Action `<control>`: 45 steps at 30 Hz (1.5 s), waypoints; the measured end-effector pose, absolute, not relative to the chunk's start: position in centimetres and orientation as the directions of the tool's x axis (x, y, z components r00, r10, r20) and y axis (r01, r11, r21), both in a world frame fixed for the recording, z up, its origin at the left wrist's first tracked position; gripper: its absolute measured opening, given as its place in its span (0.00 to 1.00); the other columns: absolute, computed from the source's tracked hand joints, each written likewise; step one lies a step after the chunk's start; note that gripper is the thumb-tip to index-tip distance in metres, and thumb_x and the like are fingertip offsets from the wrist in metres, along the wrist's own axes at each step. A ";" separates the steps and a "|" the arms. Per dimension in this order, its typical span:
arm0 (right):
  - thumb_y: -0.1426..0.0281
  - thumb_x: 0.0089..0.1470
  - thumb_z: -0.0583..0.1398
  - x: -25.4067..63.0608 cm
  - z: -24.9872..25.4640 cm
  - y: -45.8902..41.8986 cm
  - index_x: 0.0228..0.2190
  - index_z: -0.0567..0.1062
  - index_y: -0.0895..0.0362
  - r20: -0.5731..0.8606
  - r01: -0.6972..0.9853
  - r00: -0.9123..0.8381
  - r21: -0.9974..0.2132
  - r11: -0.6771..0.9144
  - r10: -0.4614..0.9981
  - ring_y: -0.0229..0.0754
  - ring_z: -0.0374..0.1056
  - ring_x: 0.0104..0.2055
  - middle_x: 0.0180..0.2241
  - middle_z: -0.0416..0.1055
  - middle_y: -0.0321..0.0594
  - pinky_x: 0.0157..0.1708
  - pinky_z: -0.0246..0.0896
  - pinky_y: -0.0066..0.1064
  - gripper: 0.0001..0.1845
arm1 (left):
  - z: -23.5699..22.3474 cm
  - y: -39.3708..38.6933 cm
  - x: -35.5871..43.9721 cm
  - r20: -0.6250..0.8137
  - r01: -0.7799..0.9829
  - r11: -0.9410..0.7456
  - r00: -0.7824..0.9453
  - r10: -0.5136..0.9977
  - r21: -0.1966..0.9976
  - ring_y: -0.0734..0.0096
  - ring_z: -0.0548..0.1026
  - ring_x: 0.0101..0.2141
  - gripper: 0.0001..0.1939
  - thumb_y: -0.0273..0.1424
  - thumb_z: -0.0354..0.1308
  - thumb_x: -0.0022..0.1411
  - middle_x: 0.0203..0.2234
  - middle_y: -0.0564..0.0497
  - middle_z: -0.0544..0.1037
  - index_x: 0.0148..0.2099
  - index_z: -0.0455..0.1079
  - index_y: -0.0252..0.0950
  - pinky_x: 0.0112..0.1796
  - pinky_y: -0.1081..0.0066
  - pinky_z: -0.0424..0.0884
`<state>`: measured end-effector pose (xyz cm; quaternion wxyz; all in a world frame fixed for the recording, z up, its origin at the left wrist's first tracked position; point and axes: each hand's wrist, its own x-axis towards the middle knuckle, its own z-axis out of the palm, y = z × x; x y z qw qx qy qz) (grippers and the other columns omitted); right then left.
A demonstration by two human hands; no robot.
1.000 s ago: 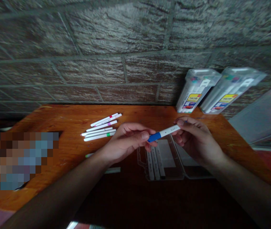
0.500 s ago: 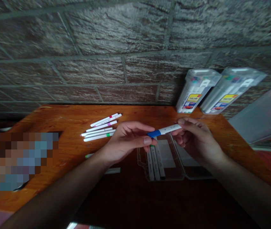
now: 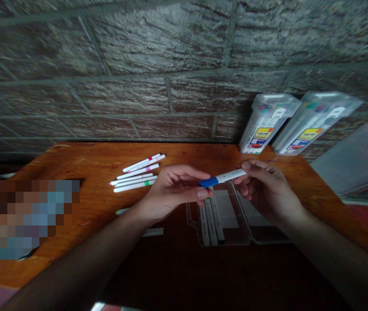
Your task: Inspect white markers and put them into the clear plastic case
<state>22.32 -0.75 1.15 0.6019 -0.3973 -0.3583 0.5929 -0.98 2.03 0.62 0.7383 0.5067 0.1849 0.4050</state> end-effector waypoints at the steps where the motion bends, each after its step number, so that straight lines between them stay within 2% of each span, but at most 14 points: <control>1: 0.62 0.42 0.79 22.3 1.2 -0.8 0.25 0.82 0.55 -0.038 -0.429 0.042 -0.903 -0.016 0.998 0.32 0.69 0.15 0.22 0.81 0.36 0.13 0.64 0.18 0.14 | 0.7 2.0 -0.9 0.146 -0.418 0.153 0.600 0.786 0.895 0.73 0.83 0.27 0.11 0.26 0.77 0.57 0.31 0.48 0.88 0.43 0.84 0.37 0.30 0.76 0.80; 7: 0.63 0.44 0.78 22.3 1.1 -0.9 0.26 0.83 0.55 -0.018 -0.431 0.038 -0.902 0.000 0.999 0.32 0.69 0.16 0.22 0.81 0.37 0.14 0.64 0.18 0.13 | 1.0 2.0 -0.7 0.163 -0.441 0.144 0.586 0.794 0.886 0.75 0.83 0.27 0.09 0.29 0.76 0.59 0.31 0.48 0.88 0.43 0.86 0.39 0.31 0.77 0.79; 10: 0.64 0.46 0.77 22.4 1.1 -0.9 0.27 0.83 0.54 -0.001 -0.428 0.034 -0.903 0.014 0.999 0.32 0.68 0.17 0.22 0.81 0.37 0.14 0.63 0.18 0.11 | 1.1 2.0 -0.6 0.134 -0.447 0.170 0.572 0.809 0.878 0.74 0.83 0.26 0.08 0.31 0.77 0.57 0.30 0.48 0.88 0.41 0.86 0.38 0.30 0.77 0.79; 14: 0.64 0.47 0.77 22.4 1.0 -0.9 0.27 0.83 0.54 0.010 -0.422 0.036 -0.906 0.024 0.999 0.32 0.68 0.17 0.23 0.81 0.37 0.14 0.63 0.19 0.10 | 1.2 1.9 -0.5 0.128 -0.473 0.203 0.578 0.806 0.857 0.73 0.83 0.27 0.07 0.33 0.75 0.60 0.30 0.47 0.88 0.40 0.87 0.37 0.31 0.76 0.79; 19: 0.65 0.48 0.76 22.5 1.0 -0.9 0.28 0.83 0.53 0.018 -0.413 0.036 -0.910 0.032 0.999 0.33 0.67 0.17 0.23 0.80 0.37 0.14 0.63 0.20 0.09 | 1.1 2.0 -0.5 0.106 -0.475 0.231 0.582 0.806 0.849 0.72 0.82 0.26 0.10 0.35 0.75 0.61 0.29 0.45 0.87 0.41 0.86 0.34 0.31 0.73 0.79; 28: 0.63 0.49 0.76 22.3 1.3 -1.0 0.27 0.82 0.54 0.040 -0.392 0.050 -0.918 0.056 0.998 0.32 0.66 0.17 0.23 0.80 0.37 0.14 0.61 0.21 0.11 | 0.9 2.0 -0.6 0.174 -0.488 0.189 0.604 0.777 0.852 0.76 0.82 0.28 0.08 0.31 0.74 0.62 0.31 0.48 0.88 0.45 0.86 0.38 0.33 0.76 0.79; 35: 0.62 0.49 0.75 22.4 1.3 -1.0 0.27 0.82 0.53 0.057 -0.370 0.045 -0.927 0.069 0.997 0.33 0.66 0.17 0.22 0.78 0.35 0.14 0.60 0.22 0.11 | 0.5 2.2 -0.8 0.168 -0.437 0.140 0.594 0.787 0.889 0.75 0.82 0.26 0.13 0.27 0.78 0.55 0.30 0.49 0.87 0.44 0.86 0.41 0.31 0.77 0.79; 40: 0.63 0.48 0.76 22.3 1.3 -1.0 0.26 0.82 0.54 0.053 -0.381 0.058 -0.922 0.071 0.997 0.32 0.66 0.17 0.21 0.78 0.35 0.14 0.60 0.21 0.11 | 0.3 2.3 -0.9 0.167 -0.430 0.128 0.583 0.795 0.894 0.75 0.82 0.26 0.13 0.27 0.78 0.55 0.29 0.50 0.87 0.44 0.86 0.41 0.31 0.77 0.79; 45: 0.63 0.49 0.76 22.2 1.2 -1.0 0.26 0.83 0.54 0.075 -0.382 0.075 -0.919 0.098 0.994 0.32 0.66 0.16 0.22 0.79 0.36 0.14 0.60 0.21 0.10 | 0.9 2.1 -0.5 0.164 -0.455 0.139 0.565 0.809 0.880 0.75 0.82 0.26 0.09 0.30 0.77 0.56 0.29 0.49 0.87 0.41 0.87 0.40 0.31 0.76 0.79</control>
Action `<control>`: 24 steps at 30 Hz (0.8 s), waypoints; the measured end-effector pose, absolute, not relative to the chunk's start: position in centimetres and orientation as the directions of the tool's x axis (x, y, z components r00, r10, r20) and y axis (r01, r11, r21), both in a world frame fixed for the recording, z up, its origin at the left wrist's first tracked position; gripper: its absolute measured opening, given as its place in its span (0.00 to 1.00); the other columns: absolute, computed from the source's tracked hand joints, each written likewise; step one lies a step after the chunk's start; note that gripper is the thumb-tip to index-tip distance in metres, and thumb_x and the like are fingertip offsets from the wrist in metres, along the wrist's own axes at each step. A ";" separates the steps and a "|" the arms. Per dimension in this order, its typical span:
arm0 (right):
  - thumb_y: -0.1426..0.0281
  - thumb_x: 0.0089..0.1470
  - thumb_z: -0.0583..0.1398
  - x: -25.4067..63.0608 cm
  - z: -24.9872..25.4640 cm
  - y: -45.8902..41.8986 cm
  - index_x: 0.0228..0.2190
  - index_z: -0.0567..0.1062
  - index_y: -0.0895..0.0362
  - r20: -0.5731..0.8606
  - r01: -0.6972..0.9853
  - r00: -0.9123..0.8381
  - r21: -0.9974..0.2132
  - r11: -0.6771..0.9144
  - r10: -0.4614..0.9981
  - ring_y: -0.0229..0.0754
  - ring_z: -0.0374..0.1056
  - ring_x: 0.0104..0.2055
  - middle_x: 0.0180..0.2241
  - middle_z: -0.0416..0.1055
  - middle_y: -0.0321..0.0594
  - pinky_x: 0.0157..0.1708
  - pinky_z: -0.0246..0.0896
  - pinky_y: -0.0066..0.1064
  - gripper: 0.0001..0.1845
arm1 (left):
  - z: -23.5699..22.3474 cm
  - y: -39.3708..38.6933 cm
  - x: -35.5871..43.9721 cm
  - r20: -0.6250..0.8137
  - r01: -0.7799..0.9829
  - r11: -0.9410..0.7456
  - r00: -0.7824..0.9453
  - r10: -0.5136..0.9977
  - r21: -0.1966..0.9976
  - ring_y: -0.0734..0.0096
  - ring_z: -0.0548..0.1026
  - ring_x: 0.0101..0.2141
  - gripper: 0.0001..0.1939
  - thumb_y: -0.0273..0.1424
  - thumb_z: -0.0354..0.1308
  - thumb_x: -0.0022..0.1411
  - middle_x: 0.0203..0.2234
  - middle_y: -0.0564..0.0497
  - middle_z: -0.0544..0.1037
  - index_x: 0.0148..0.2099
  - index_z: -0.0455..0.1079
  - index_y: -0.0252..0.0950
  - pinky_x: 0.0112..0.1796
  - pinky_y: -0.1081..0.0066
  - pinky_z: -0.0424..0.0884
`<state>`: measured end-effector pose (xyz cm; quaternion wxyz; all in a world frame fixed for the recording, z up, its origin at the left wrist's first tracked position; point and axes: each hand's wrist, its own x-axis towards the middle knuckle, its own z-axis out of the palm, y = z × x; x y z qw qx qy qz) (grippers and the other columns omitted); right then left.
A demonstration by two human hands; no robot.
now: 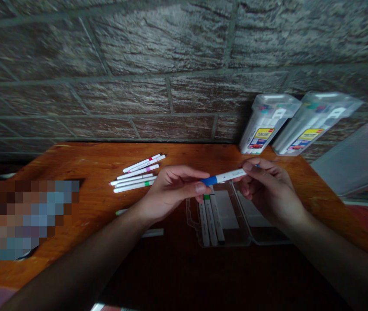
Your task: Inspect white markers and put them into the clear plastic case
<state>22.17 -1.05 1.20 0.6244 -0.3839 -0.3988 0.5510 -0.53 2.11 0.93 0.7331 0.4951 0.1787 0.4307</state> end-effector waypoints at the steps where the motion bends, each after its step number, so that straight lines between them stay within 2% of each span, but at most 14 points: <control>1: 0.64 0.49 0.76 22.2 1.2 -1.0 0.27 0.83 0.53 0.084 -0.378 0.081 -0.920 0.109 0.993 0.32 0.66 0.16 0.21 0.79 0.36 0.14 0.59 0.21 0.10 | 1.1 2.1 -0.5 0.158 -0.457 0.143 0.558 0.815 0.878 0.75 0.82 0.26 0.08 0.30 0.77 0.57 0.29 0.49 0.87 0.41 0.87 0.40 0.32 0.76 0.79; 10: 0.65 0.51 0.75 22.3 0.8 -1.0 0.28 0.84 0.53 0.170 -0.285 0.141 -0.936 0.204 0.975 0.33 0.67 0.16 0.20 0.79 0.35 0.15 0.59 0.22 0.08 | 0.5 2.7 -0.4 0.079 -0.333 0.074 0.423 0.903 0.940 0.75 0.81 0.26 0.08 0.31 0.74 0.61 0.32 0.46 0.88 0.43 0.86 0.35 0.33 0.76 0.78; 16: 0.63 0.53 0.75 22.4 0.4 -0.8 0.29 0.84 0.54 0.209 -0.206 0.119 -0.951 0.230 0.971 0.33 0.67 0.16 0.18 0.76 0.36 0.15 0.60 0.22 0.09 | 0.0 3.0 -0.4 0.117 -0.214 -0.040 0.360 0.926 0.976 0.75 0.80 0.26 0.10 0.31 0.75 0.58 0.31 0.48 0.87 0.43 0.86 0.35 0.32 0.75 0.78; 24: 0.63 0.55 0.74 22.4 0.1 -0.9 0.28 0.85 0.54 0.219 -0.188 0.089 -0.954 0.233 0.972 0.33 0.67 0.17 0.18 0.75 0.35 0.16 0.62 0.23 0.09 | 0.1 3.0 -0.4 0.154 -0.193 -0.089 0.352 0.923 0.977 0.77 0.78 0.25 0.09 0.29 0.76 0.56 0.26 0.52 0.85 0.40 0.84 0.34 0.29 0.77 0.75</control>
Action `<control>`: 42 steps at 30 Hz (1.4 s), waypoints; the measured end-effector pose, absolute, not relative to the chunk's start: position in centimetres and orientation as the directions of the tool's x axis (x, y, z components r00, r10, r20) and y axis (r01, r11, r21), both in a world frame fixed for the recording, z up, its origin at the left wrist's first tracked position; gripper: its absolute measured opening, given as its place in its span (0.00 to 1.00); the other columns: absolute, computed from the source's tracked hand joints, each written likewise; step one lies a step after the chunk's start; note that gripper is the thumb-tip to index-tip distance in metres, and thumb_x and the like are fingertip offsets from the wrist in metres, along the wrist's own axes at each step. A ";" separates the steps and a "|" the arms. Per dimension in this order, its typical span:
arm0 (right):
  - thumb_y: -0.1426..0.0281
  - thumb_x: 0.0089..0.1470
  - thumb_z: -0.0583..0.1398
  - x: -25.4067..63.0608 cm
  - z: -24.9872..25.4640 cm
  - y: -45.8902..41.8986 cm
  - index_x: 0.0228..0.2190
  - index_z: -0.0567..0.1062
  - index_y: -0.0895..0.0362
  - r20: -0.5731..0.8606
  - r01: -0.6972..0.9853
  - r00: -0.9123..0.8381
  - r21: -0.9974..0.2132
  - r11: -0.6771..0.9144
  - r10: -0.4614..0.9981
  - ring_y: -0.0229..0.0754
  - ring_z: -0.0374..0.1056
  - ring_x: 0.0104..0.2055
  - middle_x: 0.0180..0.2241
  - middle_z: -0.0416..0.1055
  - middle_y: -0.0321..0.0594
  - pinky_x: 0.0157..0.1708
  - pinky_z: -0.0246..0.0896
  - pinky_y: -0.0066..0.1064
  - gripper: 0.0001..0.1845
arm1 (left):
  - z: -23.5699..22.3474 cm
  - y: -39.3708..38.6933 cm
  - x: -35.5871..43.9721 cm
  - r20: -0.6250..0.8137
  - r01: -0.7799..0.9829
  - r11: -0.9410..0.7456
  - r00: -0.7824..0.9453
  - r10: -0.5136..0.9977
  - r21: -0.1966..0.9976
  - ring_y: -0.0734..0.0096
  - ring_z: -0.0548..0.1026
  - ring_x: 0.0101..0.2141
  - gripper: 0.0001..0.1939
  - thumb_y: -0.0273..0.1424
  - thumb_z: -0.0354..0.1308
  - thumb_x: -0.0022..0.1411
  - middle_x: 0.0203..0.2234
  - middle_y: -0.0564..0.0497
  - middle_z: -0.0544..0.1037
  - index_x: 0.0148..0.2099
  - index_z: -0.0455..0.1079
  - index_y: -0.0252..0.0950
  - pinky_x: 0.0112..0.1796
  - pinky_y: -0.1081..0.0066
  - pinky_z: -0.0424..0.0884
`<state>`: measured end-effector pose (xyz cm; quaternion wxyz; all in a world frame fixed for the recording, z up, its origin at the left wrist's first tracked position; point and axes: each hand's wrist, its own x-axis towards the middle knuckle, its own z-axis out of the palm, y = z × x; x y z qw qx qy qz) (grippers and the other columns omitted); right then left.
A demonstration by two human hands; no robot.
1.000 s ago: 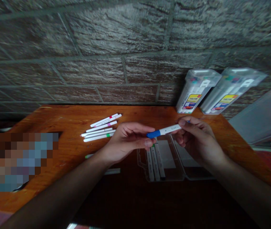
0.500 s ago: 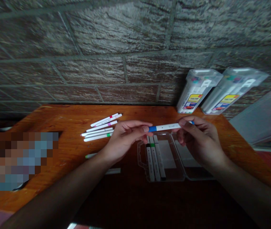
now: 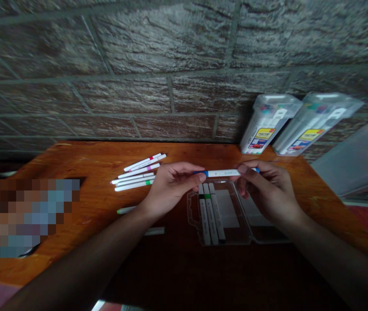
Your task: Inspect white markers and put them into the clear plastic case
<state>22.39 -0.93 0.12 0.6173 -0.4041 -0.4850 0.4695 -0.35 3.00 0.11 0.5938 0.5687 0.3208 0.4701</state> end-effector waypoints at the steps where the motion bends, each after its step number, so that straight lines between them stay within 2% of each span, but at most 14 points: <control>1: 0.63 0.55 0.74 22.4 0.0 -0.9 0.28 0.85 0.54 0.221 -0.186 0.087 -0.954 0.234 0.971 0.33 0.67 0.17 0.18 0.75 0.34 0.16 0.62 0.22 0.09 | 0.1 3.0 -0.4 0.146 -0.184 -0.084 0.360 0.921 0.979 0.77 0.78 0.25 0.08 0.29 0.75 0.57 0.26 0.51 0.85 0.40 0.84 0.34 0.29 0.77 0.75; 7: 0.62 0.55 0.74 22.5 -0.4 -0.7 0.30 0.86 0.53 0.229 -0.175 0.068 -0.956 0.237 0.971 0.33 0.67 0.16 0.18 0.75 0.33 0.16 0.63 0.22 0.08 | 0.2 3.2 -0.4 0.105 -0.170 -0.036 0.417 0.903 0.985 0.76 0.80 0.26 0.07 0.29 0.73 0.59 0.27 0.51 0.84 0.38 0.81 0.31 0.32 0.76 0.78; 14: 0.61 0.54 0.75 22.5 -0.6 -0.9 0.31 0.87 0.52 0.228 -0.118 0.048 -0.966 0.232 0.973 0.32 0.68 0.17 0.20 0.78 0.35 0.16 0.65 0.21 0.08 | -0.4 3.3 -0.3 0.163 -0.156 -0.110 0.386 0.908 0.982 0.77 0.79 0.24 0.10 0.29 0.75 0.57 0.27 0.51 0.84 0.40 0.82 0.32 0.28 0.77 0.75; 19: 0.60 0.52 0.76 22.3 -0.3 -0.9 0.30 0.87 0.53 0.200 -0.132 0.067 -0.969 0.207 0.978 0.32 0.69 0.17 0.27 0.83 0.39 0.15 0.65 0.21 0.10 | -0.6 3.0 0.0 0.213 -0.220 -0.139 0.365 0.906 0.966 0.75 0.81 0.27 0.11 0.27 0.76 0.54 0.30 0.50 0.85 0.40 0.82 0.33 0.32 0.76 0.78; 25: 0.60 0.49 0.77 22.1 -0.1 -0.9 0.28 0.87 0.54 0.185 -0.151 0.070 -0.969 0.194 0.980 0.32 0.68 0.16 0.20 0.78 0.35 0.15 0.64 0.21 0.12 | -0.4 2.9 0.0 0.240 -0.237 -0.160 0.359 0.902 0.958 0.75 0.81 0.27 0.10 0.27 0.76 0.54 0.30 0.50 0.86 0.40 0.82 0.33 0.31 0.76 0.79; 37: 0.60 0.51 0.77 22.3 -0.2 -1.0 0.29 0.87 0.54 0.208 -0.121 0.078 -0.969 0.217 0.975 0.33 0.68 0.17 0.20 0.78 0.35 0.15 0.65 0.23 0.12 | 0.2 2.7 0.0 0.219 -0.188 -0.158 0.374 0.901 0.969 0.75 0.81 0.25 0.07 0.28 0.72 0.58 0.27 0.51 0.84 0.40 0.82 0.32 0.30 0.76 0.80; 42: 0.62 0.54 0.75 22.4 -0.2 -1.2 0.31 0.87 0.53 0.240 -0.088 0.060 -0.966 0.244 0.969 0.34 0.69 0.17 0.20 0.77 0.34 0.16 0.66 0.23 0.08 | 0.6 2.6 -0.1 0.210 -0.167 -0.158 0.372 0.904 0.973 0.75 0.80 0.25 0.05 0.29 0.72 0.59 0.26 0.51 0.84 0.38 0.81 0.33 0.29 0.76 0.80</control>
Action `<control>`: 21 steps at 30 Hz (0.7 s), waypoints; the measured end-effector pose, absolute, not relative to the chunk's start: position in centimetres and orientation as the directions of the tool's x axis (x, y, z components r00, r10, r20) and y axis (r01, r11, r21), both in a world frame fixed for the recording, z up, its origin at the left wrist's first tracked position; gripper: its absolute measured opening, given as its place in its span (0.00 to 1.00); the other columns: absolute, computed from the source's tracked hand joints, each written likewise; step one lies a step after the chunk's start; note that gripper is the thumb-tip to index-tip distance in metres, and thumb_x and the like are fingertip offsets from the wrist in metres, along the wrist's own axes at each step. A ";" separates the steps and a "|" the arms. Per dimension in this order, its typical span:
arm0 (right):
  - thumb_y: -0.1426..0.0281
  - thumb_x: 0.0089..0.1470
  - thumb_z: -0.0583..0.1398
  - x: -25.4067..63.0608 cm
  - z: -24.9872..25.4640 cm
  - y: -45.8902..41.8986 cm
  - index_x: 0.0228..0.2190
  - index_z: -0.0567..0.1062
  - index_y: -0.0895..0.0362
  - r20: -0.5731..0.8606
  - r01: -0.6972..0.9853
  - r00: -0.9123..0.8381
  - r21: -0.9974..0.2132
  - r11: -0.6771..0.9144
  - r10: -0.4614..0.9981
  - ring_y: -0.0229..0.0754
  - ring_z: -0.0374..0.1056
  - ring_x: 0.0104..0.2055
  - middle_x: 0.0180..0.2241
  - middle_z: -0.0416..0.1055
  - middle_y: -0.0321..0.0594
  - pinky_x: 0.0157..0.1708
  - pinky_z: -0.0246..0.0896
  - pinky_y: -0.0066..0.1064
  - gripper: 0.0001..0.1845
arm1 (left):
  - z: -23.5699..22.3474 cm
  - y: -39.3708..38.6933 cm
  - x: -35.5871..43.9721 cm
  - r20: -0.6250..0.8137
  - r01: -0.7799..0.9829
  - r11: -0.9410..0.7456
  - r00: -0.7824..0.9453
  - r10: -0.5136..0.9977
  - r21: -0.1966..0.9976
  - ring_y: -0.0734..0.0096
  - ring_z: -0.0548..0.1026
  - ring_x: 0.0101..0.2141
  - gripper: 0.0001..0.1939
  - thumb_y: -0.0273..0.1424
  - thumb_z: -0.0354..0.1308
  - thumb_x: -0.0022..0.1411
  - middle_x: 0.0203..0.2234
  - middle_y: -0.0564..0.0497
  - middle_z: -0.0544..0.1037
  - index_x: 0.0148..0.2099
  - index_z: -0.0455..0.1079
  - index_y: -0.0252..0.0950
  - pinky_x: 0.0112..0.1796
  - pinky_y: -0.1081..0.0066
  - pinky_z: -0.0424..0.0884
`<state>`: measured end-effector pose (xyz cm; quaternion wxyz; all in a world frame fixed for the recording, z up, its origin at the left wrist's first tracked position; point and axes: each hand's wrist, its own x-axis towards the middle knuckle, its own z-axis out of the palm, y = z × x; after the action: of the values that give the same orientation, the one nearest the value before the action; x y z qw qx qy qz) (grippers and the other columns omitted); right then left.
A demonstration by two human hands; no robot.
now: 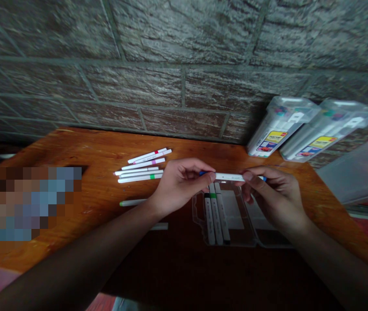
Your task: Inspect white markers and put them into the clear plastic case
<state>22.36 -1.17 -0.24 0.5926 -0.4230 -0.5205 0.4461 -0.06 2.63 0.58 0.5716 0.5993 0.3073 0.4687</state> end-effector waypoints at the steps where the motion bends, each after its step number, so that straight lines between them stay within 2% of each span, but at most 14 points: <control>1: 0.62 0.54 0.75 22.4 -0.3 -1.2 0.31 0.87 0.52 0.247 -0.086 0.061 -0.964 0.251 0.967 0.34 0.69 0.17 0.20 0.77 0.34 0.16 0.66 0.24 0.08 | 0.6 2.6 -0.1 0.211 -0.168 -0.158 0.371 0.905 0.973 0.75 0.80 0.24 0.05 0.28 0.72 0.60 0.26 0.51 0.84 0.38 0.81 0.33 0.28 0.76 0.79; 7: 0.63 0.56 0.74 22.5 -0.6 -1.1 0.32 0.87 0.52 0.261 -0.065 0.045 -0.962 0.264 0.964 0.34 0.69 0.18 0.23 0.79 0.35 0.16 0.66 0.25 0.06 | 0.6 2.7 0.0 0.210 -0.207 -0.140 0.367 0.906 0.968 0.77 0.80 0.25 0.01 0.26 0.70 0.61 0.26 0.52 0.84 0.36 0.81 0.33 0.29 0.78 0.79; 14: 0.63 0.55 0.74 22.5 -0.7 -1.0 0.34 0.87 0.52 0.255 -0.047 0.046 -0.965 0.257 0.966 0.34 0.70 0.18 0.24 0.81 0.37 0.16 0.66 0.24 0.07 | 0.6 2.6 -0.1 0.197 -0.197 -0.127 0.391 0.899 0.972 0.76 0.80 0.25 0.04 0.28 0.71 0.61 0.27 0.51 0.84 0.37 0.81 0.31 0.29 0.77 0.79; 21: 0.62 0.54 0.75 22.5 -0.4 -1.1 0.32 0.86 0.53 0.242 -0.058 0.060 -0.968 0.245 0.969 0.34 0.69 0.17 0.26 0.83 0.39 0.15 0.65 0.24 0.08 | -0.2 2.6 -0.2 0.209 -0.180 -0.149 0.384 0.899 0.972 0.73 0.81 0.26 0.09 0.30 0.74 0.59 0.28 0.50 0.85 0.41 0.82 0.33 0.31 0.74 0.79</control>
<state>22.46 -1.06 -0.41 0.5863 -0.4313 -0.5279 0.4377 -0.19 2.63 -0.19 0.5788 0.5975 0.3008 0.4663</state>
